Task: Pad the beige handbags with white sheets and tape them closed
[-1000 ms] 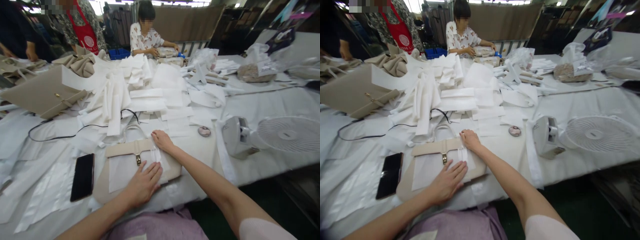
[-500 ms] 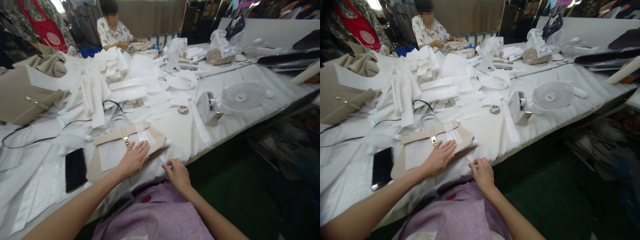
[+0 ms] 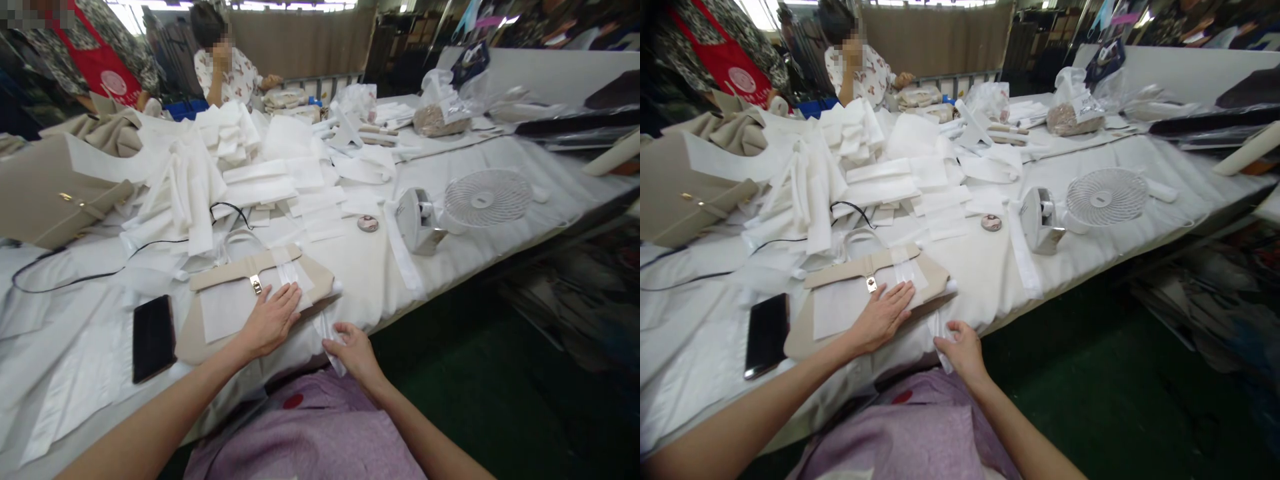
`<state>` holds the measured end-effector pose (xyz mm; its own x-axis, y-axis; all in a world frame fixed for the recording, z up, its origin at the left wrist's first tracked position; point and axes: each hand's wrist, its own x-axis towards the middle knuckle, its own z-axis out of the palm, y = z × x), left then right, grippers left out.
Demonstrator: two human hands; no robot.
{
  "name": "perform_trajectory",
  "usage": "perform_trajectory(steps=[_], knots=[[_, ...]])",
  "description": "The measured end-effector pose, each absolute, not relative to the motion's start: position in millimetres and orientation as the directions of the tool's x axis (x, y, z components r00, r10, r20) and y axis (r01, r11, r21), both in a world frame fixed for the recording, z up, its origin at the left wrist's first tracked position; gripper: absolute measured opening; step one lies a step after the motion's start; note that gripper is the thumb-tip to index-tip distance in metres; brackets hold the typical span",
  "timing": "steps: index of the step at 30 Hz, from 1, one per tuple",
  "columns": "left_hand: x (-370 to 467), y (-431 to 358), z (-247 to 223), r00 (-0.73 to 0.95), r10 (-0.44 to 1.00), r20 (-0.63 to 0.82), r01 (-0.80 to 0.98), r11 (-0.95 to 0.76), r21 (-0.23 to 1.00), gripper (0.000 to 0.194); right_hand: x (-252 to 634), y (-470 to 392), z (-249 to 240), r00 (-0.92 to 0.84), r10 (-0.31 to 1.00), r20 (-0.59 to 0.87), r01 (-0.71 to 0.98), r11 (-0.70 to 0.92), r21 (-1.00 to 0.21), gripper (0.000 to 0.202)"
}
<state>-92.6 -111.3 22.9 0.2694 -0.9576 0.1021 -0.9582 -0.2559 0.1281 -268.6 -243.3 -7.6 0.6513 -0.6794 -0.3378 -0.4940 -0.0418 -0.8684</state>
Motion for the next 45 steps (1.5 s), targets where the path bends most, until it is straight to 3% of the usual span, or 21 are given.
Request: perform_trajectory(steps=[8,11,14,16,18,21,24,26,32,38,45], knots=[[-91,-112,26,0.269,-0.961,0.069,-0.956,-0.258,0.137,0.048,-262,-209,18,0.727,-0.579,-0.37,-0.465,-0.019,-0.885,0.04],[-90,-113,26,0.274,-0.96,0.063,-0.953,-0.263,0.148,0.048,-273,-213,9,0.708,-0.608,-0.36,-0.53,-0.12,-0.839,0.037],[-89,-114,27,0.276,-0.959,0.063,-0.951,-0.263,0.162,0.048,-284,-230,1,0.767,-0.579,-0.275,-0.537,-0.345,-0.77,0.03],[-89,-114,27,0.274,-0.96,0.065,-0.951,-0.26,0.169,0.048,-285,-245,6,0.857,-0.493,-0.149,-0.451,-0.579,-0.679,0.026],[-89,-114,28,0.274,-0.959,0.07,-0.951,-0.259,0.171,0.048,-274,-262,18,0.919,-0.386,0.084,-0.285,-0.794,-0.538,0.03],[-90,-113,30,0.28,-0.958,0.068,-0.948,-0.265,0.177,0.048,-241,-280,40,0.891,-0.111,0.441,0.023,-0.958,-0.287,0.034],[-90,-113,32,0.285,-0.957,0.057,-0.944,-0.27,0.19,0.048,-207,-286,48,0.837,0.232,0.496,0.324,-0.94,-0.107,0.018],[-90,-112,32,0.287,-0.956,0.059,-0.943,-0.271,0.194,0.048,-193,-286,44,0.802,0.341,0.49,0.427,-0.901,-0.072,0.015],[-88,-111,29,0.295,-0.952,0.083,-0.944,-0.277,0.179,0.052,-194,-286,27,0.748,0.333,0.574,0.467,-0.879,-0.099,0.02],[-87,-110,27,0.329,-0.939,0.1,-0.935,-0.309,0.173,0.061,-202,-289,36,0.687,0.402,0.606,0.502,-0.865,0.003,0.024],[-89,-109,27,0.276,-0.956,0.095,-0.954,-0.26,0.149,0.054,-219,-291,37,0.659,0.476,0.583,0.55,-0.833,0.057,0.025]])
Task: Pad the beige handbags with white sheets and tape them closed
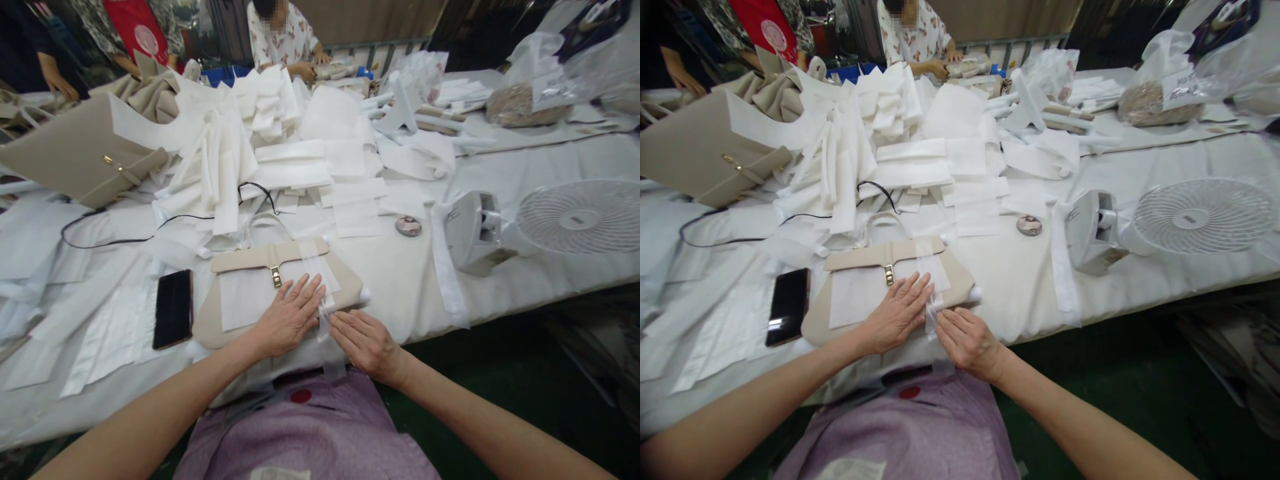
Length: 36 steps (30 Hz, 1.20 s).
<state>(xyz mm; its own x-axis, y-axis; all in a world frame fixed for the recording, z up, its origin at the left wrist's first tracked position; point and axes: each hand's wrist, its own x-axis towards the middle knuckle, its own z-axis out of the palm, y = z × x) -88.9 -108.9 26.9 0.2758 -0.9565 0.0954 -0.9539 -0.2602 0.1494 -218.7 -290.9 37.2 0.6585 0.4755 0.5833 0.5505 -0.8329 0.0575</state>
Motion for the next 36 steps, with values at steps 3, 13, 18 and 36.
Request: perform_trajectory(steps=[3,13,18,36], knots=[[-90,-109,26,0.216,-0.975,0.056,-0.966,-0.206,0.154,0.048,-220,-296,38,0.699,0.46,0.548,0.554,-0.832,-0.009,0.023],[-89,-108,29,0.182,-0.983,0.038,-0.954,-0.167,0.249,0.049,-166,-311,55,0.876,0.375,0.303,0.45,-0.861,-0.238,0.032],[-84,-111,34,0.275,-0.952,0.136,-0.865,-0.183,0.467,0.034,-157,-316,30,0.831,0.531,0.163,0.551,-0.826,-0.121,0.049],[-82,-128,15,0.461,-0.866,0.193,-0.777,-0.29,0.558,0.019,-150,-329,-4,0.774,0.592,0.225,0.603,-0.797,0.021,0.042]])
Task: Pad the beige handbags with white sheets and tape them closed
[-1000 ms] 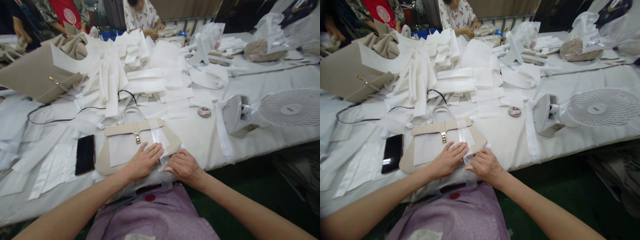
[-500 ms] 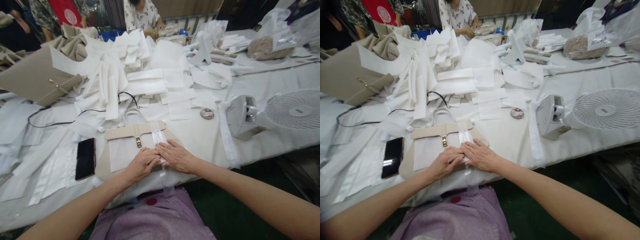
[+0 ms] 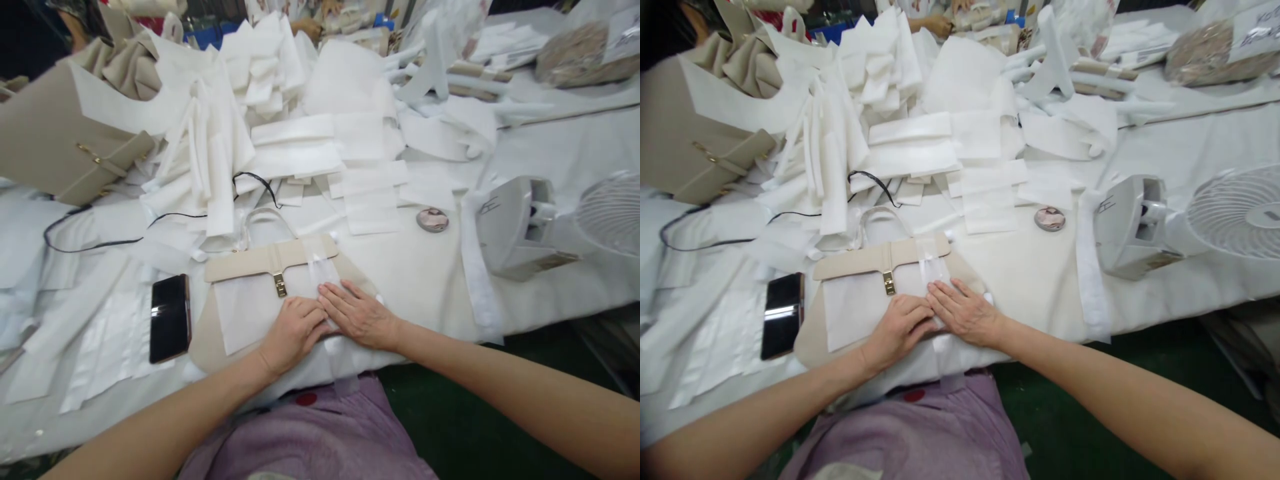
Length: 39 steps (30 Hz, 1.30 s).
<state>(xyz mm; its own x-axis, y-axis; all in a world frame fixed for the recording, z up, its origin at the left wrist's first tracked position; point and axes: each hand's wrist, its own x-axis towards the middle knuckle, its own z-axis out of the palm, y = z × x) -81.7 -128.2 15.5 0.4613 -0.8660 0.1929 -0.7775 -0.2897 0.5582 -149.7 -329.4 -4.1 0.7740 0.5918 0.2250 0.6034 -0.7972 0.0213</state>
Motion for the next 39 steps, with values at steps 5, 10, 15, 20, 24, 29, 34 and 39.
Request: perform_trajectory(steps=[5,10,15,20,24,29,34,39], knots=[[-78,-128,18,0.474,-0.863,0.176,-0.75,-0.291,0.593,0.033,-147,-330,4,0.802,0.554,0.223,0.58,-0.812,-0.069,0.058],[-76,-130,21,0.394,-0.912,0.111,-0.817,-0.292,0.498,0.039,-167,-338,20,0.822,0.524,0.224,0.553,-0.828,-0.091,0.062],[-81,-133,24,0.405,-0.91,0.084,-0.833,-0.33,0.445,0.032,-230,-339,14,0.822,0.48,0.305,0.541,-0.826,-0.16,0.042],[-85,-132,25,0.379,-0.919,0.105,-0.857,-0.306,0.415,0.031,-258,-323,-1,0.866,0.418,0.274,0.491,-0.817,-0.302,0.045],[-86,-130,24,0.342,-0.931,0.128,-0.873,-0.265,0.409,0.03,-231,-322,12,0.862,0.215,0.459,0.408,-0.833,-0.375,0.032],[-85,-127,22,0.312,-0.934,0.176,-0.887,-0.22,0.406,0.029,-187,-330,17,0.845,0.292,0.448,0.452,-0.837,-0.307,0.024],[-84,-129,24,0.402,-0.89,0.216,-0.793,-0.22,0.569,0.017,-176,-335,2,0.751,0.335,0.569,0.539,-0.809,-0.235,0.02],[-84,-137,24,0.516,-0.84,0.167,-0.72,-0.319,0.616,0.026,-175,-338,-5,0.677,0.333,0.657,0.578,-0.792,-0.194,0.022]])
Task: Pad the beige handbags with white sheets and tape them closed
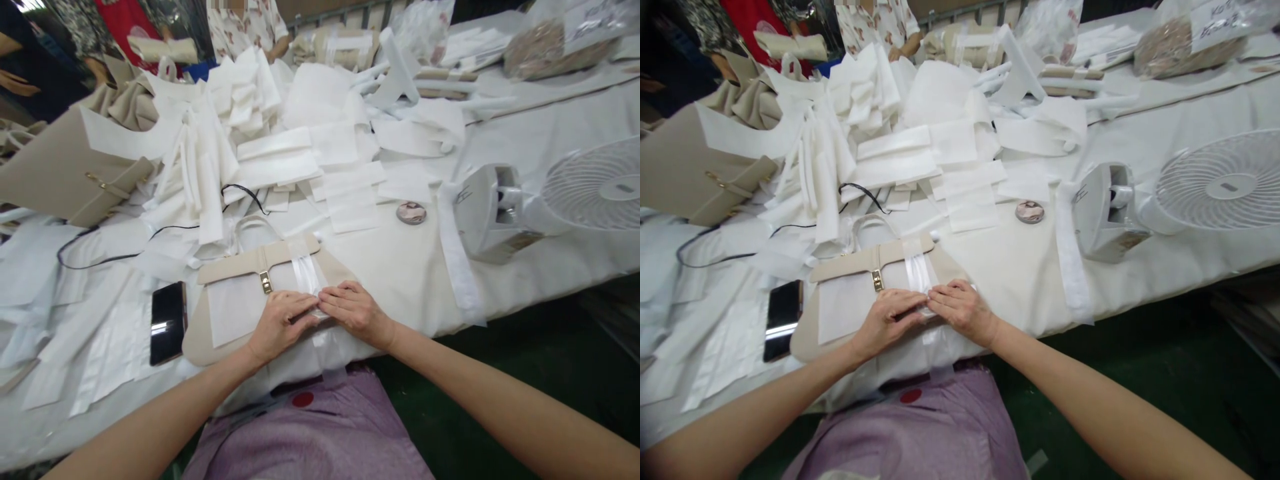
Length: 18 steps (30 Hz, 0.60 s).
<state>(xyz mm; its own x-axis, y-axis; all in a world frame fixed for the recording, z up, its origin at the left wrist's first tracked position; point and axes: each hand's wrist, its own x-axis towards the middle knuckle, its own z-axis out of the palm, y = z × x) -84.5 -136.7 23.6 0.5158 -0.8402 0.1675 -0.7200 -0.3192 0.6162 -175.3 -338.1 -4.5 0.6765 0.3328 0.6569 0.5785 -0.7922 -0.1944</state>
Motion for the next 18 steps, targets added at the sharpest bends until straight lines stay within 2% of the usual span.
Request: perform_trajectory(steps=[2,6,16,18], knots=[[-86,-139,23,0.498,-0.857,0.131,-0.757,-0.356,0.547,0.032,-173,-338,-9,0.67,0.329,0.666,0.583,-0.788,-0.198,0.022],[-87,-141,24,0.469,-0.88,0.072,-0.802,-0.39,0.452,0.032,-170,-339,-14,0.692,0.292,0.66,0.564,-0.79,-0.242,0.021],[-88,-142,28,0.455,-0.89,-0.018,-0.819,-0.427,0.383,0.047,-256,-334,-5,0.86,0.456,0.23,0.508,-0.808,-0.299,0.048],[-88,-142,29,0.444,-0.896,-0.017,-0.83,-0.418,0.37,0.046,-262,-325,-14,0.855,0.463,0.235,0.517,-0.796,-0.313,0.044]])
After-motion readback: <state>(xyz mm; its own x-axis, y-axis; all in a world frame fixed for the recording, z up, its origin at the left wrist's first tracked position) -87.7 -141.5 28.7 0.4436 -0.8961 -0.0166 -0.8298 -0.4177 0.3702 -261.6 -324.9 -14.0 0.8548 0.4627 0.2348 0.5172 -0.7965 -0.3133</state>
